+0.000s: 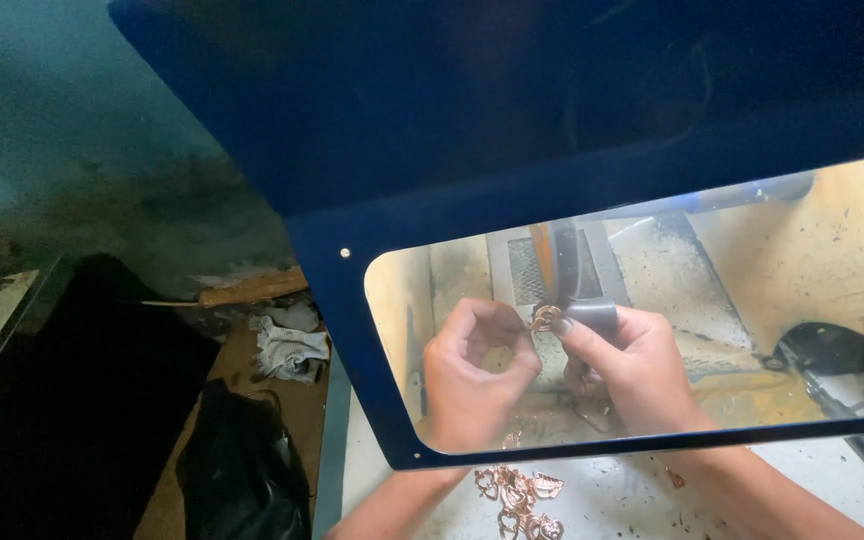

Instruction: Polishing small jewelry components using a bench polisher inside a protective dust-collection box.

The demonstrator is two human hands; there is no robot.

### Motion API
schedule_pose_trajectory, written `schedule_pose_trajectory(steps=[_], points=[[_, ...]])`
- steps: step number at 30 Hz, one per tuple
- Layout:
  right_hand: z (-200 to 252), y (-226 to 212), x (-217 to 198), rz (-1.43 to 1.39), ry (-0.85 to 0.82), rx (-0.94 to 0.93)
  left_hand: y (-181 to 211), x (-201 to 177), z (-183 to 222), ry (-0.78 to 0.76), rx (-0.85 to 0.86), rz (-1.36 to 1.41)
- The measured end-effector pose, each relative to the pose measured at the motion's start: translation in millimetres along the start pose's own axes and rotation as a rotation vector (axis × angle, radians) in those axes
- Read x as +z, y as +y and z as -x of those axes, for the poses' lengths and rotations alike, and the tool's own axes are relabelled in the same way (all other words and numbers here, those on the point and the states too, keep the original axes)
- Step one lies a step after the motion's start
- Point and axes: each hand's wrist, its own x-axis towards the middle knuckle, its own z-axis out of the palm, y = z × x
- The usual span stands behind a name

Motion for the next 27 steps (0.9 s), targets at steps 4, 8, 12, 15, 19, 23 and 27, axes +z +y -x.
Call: schedule_pose_trajectory(steps=[4,8,12,15,19,23,27], points=[[-2,3,7,-0.297,-0.01,0.026,3,5,-2,-0.029,-0.272,0.143],[-9,8,8,-0.411,-0.034,0.099,-5,13,-8,-0.009,-0.271,0.171],[-11,9,11,-0.489,0.001,0.1,-9,20,-14,0.039,-0.355,0.278],[-13,10,13,-0.538,-0.022,0.097,-6,22,-18,0.087,-0.388,0.318],[-15,17,15,-0.601,-0.042,0.083,-16,25,-22,0.115,-0.397,0.342],[-13,14,18,-0.581,-0.043,0.077,-9,23,-20,0.113,-0.394,0.376],[-11,10,23,-0.563,-0.037,0.06,-16,21,-20,0.1,-0.371,0.404]])
